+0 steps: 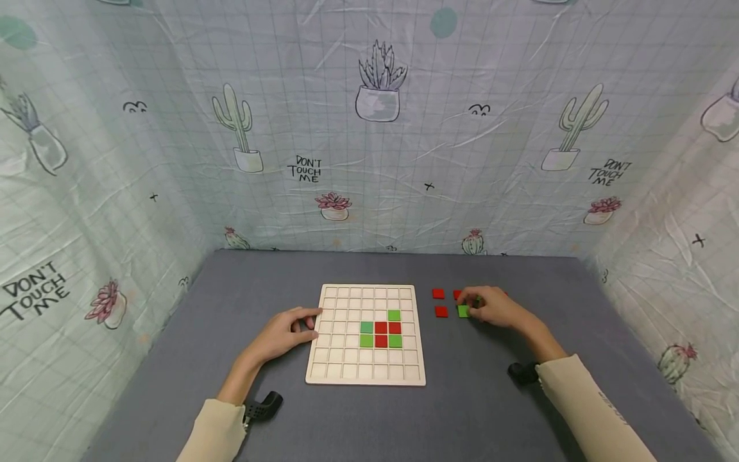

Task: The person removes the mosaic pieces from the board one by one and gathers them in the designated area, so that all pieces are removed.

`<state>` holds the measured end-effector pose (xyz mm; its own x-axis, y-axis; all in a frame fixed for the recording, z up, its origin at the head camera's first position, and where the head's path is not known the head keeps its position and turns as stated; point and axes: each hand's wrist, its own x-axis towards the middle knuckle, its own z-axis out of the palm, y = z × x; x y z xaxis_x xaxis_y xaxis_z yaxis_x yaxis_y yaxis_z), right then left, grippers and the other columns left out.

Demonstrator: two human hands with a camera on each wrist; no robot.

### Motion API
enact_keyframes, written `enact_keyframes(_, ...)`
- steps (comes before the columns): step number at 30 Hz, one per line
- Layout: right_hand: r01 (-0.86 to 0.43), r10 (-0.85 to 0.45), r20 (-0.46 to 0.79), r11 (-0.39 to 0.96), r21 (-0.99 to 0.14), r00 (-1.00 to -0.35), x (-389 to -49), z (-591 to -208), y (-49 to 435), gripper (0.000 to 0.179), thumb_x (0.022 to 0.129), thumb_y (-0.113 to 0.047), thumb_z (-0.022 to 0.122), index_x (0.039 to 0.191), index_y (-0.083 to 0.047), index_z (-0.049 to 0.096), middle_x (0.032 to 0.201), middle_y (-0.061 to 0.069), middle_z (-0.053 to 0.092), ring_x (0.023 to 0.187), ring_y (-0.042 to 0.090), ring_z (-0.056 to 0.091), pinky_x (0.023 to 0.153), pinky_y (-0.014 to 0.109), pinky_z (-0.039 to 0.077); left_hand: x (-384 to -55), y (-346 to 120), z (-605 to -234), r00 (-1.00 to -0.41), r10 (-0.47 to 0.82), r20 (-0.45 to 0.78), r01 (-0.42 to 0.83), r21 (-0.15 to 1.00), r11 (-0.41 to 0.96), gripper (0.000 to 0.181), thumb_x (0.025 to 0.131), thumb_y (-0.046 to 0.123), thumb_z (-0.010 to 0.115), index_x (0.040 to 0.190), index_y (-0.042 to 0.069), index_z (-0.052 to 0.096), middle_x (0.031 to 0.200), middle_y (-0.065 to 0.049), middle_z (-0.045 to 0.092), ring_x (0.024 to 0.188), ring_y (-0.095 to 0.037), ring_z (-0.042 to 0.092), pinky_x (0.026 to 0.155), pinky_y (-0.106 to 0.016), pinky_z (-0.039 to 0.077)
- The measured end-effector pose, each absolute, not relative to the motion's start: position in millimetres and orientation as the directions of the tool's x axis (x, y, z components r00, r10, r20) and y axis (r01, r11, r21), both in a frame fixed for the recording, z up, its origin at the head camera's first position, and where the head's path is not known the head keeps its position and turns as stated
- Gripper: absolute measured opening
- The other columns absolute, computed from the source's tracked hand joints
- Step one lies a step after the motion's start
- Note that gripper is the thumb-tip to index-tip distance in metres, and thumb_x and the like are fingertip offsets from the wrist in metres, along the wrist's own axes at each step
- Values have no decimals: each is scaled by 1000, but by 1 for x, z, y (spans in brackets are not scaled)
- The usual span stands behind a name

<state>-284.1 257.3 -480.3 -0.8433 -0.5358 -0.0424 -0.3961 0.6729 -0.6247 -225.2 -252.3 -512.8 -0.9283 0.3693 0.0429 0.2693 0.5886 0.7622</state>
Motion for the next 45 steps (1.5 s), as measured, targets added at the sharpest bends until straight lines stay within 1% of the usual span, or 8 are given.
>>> enact_keyframes(9, -367, -501, -54, 699, -613, -864, -283, -480, 257, 19, 95, -4, 67, 114, -5, 73, 98, 9, 70, 64, 8, 59, 57, 29, 48, -226, -251, -511, -928, 371, 38, 266, 765, 586, 50, 95, 24, 76, 143, 13, 63, 104, -1, 65, 63, -8, 50, 62, -24, 42)
enact_keyframes(14, -360, -494, -63, 710, -605, -867, -283, -479, 256, 19, 95, -4, 67, 113, -4, 73, 101, 10, 70, 66, 9, 60, 59, 29, 48, -225, -251, -511, -927, 372, 39, 266, 767, 584, 50, 95, 25, 76, 143, 14, 63, 104, 0, 65, 63, -7, 50, 62, -24, 42)
enact_keyframes(19, -376, -495, -51, 719, -584, -867, -284, -481, 257, 19, 94, -5, 69, 113, -5, 73, 103, 10, 71, 67, 6, 59, 62, 28, 49, -225, -251, -511, -928, 371, 36, 263, 769, 583, 50, 95, 25, 76, 143, 14, 63, 104, 0, 65, 63, -7, 50, 61, -24, 42)
enact_keyframes(28, -406, -517, -32, 708, -577, -855, -284, -481, 257, 28, 90, -13, 78, 117, -6, 73, 104, 9, 68, 80, 9, 61, 70, 28, 50, -225, -252, -512, -929, 369, 43, 271, 758, 593, 50, 95, 26, 76, 142, 15, 64, 104, 1, 66, 63, -7, 50, 62, -24, 42)
enact_keyframes(38, -411, -526, -35, 703, -581, -850, -282, -479, 256, 25, 91, -12, 77, 115, -8, 73, 104, 9, 68, 82, 11, 62, 71, 29, 50, -225, -252, -514, -930, 364, 41, 266, 757, 596, 50, 95, 26, 77, 142, 16, 64, 103, 2, 66, 63, -7, 51, 62, -25, 43)
enact_keyframes(45, -414, -529, -25, 692, -592, -848, -281, -479, 256, 24, 91, -11, 78, 114, -7, 73, 104, 11, 68, 79, 11, 60, 69, 28, 50, -225, -252, -513, -929, 367, 41, 267, 760, 592, 50, 95, 26, 76, 142, 15, 64, 103, 1, 66, 63, -7, 49, 61, -25, 42)
